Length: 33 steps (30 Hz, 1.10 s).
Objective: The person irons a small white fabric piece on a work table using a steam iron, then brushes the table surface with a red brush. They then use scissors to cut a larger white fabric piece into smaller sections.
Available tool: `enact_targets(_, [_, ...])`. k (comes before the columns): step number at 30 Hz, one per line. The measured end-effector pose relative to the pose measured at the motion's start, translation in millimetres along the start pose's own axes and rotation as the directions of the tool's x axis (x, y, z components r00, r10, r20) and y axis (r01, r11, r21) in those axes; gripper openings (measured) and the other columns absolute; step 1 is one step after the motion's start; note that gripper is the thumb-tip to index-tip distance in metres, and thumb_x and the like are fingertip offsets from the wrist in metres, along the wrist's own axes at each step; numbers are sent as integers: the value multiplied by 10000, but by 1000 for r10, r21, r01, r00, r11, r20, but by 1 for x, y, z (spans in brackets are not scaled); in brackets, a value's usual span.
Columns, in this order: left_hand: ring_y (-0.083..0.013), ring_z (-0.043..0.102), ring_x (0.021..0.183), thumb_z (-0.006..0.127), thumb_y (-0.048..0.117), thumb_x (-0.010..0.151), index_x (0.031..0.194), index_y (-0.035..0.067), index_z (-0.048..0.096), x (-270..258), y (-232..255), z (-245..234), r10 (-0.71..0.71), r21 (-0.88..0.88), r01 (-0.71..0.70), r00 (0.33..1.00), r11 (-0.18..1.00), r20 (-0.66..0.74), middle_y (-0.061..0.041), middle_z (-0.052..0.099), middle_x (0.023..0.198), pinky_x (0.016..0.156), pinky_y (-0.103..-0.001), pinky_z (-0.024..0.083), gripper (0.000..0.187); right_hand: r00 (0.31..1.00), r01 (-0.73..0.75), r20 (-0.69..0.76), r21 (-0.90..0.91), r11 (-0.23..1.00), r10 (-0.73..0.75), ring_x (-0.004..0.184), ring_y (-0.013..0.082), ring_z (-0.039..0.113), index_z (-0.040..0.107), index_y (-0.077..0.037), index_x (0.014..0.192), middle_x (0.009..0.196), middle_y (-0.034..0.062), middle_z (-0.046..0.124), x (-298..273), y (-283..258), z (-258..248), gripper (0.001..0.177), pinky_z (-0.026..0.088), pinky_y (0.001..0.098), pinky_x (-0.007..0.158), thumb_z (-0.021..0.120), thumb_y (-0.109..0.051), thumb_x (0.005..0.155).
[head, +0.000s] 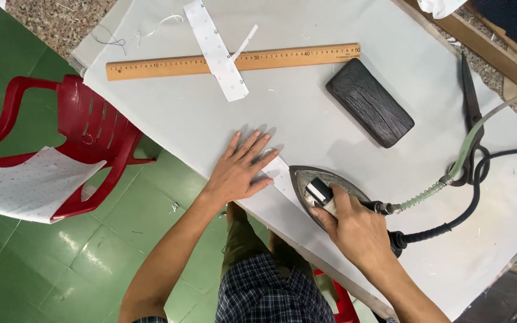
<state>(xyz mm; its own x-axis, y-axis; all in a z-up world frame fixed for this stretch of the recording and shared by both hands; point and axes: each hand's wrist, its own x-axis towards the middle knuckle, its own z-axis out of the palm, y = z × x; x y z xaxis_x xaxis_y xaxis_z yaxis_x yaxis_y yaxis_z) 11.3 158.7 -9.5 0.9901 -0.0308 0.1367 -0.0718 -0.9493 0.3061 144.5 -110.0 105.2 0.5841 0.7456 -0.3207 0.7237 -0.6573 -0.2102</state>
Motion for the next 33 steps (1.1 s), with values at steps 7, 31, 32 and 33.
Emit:
enact_targets(7, [-298, 317, 1548, 612, 469, 1085, 1584, 89, 416, 5, 43, 4, 40, 91, -33, 996, 995, -79, -122, 367, 1654, 1277, -570, 195, 657, 843, 287, -420, -179, 941, -337, 1117, 360, 640, 604, 12, 1314, 1310, 217, 638, -52, -5, -27, 498, 554, 442, 960, 644, -367, 993])
enact_targets(31, [-277, 318, 1546, 478, 563, 1051, 1557, 171, 491, 0, 30, 10, -21, 58, 20, 1000, 998, 13, -59, 407, 1646, 1276, -542, 167, 640, 996, -12, 85, 33, 999, 10, 612, 400, 712, 510, -132, 1375, 876, 128, 725, 9, -7, -10, 626, 523, 503, 400, 507, -600, 959])
enact_targets(32, [-261, 356, 1526, 471, 565, 1034, 1550, 214, 493, 0, 29, 17, -50, 37, 53, 996, 998, -70, -40, 434, 1632, 1278, -538, 156, 624, 996, -24, 80, -10, 1000, 24, 674, 343, 754, 536, -151, 1364, 896, 113, 749, 11, -11, -14, 597, 569, 467, 505, 522, -595, 966])
enact_targets(33, [-245, 394, 1506, 465, 566, 1017, 1543, 258, 495, -2, 29, 24, -82, 14, 85, 985, 996, -150, -21, 461, 1617, 1279, -534, 145, 611, 996, -32, 76, -51, 998, 36, 735, 287, 798, 562, -170, 1353, 916, 99, 772, 13, -15, -17, 567, 615, 431, 609, 537, -591, 974])
